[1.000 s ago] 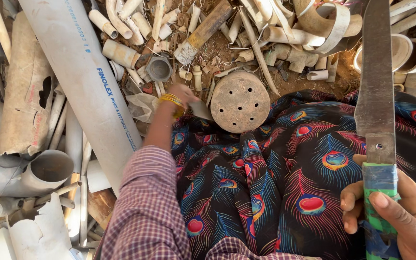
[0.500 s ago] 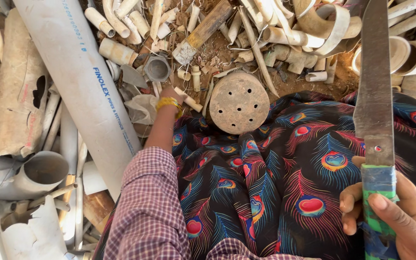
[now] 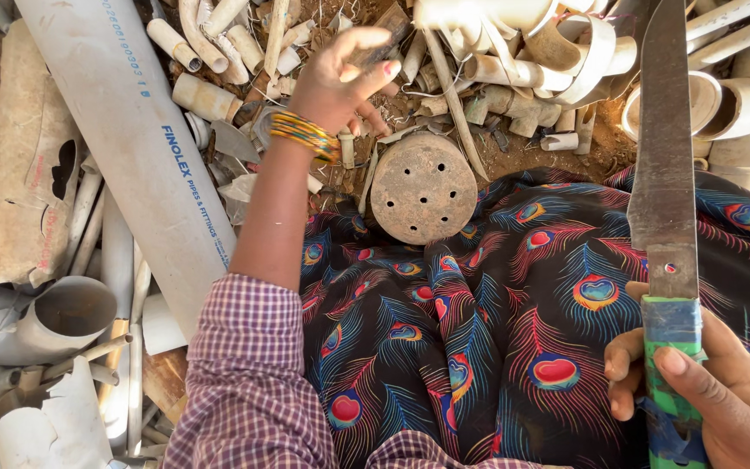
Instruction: The person sorts through a large pile of PVC pipe scraps by hand, picking up individual pipe pieces and elbow joints, and using a hand saw to cut and remove unwanted sections.
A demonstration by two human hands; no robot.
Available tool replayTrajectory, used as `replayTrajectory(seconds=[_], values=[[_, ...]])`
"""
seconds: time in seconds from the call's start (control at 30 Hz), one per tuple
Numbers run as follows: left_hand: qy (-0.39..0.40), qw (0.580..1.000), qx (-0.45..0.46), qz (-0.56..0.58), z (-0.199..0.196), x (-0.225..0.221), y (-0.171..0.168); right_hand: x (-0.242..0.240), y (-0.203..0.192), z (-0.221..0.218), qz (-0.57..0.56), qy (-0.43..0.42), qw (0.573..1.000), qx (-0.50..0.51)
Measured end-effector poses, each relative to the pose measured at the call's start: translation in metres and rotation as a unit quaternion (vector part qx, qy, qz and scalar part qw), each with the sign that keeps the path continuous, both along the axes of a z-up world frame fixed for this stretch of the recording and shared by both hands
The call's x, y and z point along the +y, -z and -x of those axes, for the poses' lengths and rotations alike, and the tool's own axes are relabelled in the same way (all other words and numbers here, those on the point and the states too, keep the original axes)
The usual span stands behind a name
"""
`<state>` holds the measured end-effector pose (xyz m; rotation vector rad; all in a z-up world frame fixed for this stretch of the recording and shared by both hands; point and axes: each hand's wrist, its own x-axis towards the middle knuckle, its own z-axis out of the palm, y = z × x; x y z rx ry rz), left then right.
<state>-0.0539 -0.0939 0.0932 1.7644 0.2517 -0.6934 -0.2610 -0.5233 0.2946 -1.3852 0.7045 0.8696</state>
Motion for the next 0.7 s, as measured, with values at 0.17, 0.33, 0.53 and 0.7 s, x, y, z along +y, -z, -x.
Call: replayTrajectory(seconds=[0.17, 0.33, 0.53, 0.7], values=[[0.106, 0.931, 0.143, -0.319, 0.033, 0.014, 0.077, -0.002, 0.000, 0.000, -0.016, 0.010, 1.000, -0.005], [0.097, 0.889, 0.150, -0.420, 0.107, 0.018, 0.173, -0.003, 0.005, 0.001, -0.039, 0.003, 0.999, 0.005], [0.017, 0.906, 0.127, -0.403, 0.119, 0.012, 0.202, -0.002, 0.005, 0.002, -0.009, 0.007, 1.000, 0.006], [0.121, 0.954, 0.128, -0.242, 0.075, 0.049, 0.150, -0.006, 0.008, 0.005, -0.011, -0.028, 0.999, -0.012]])
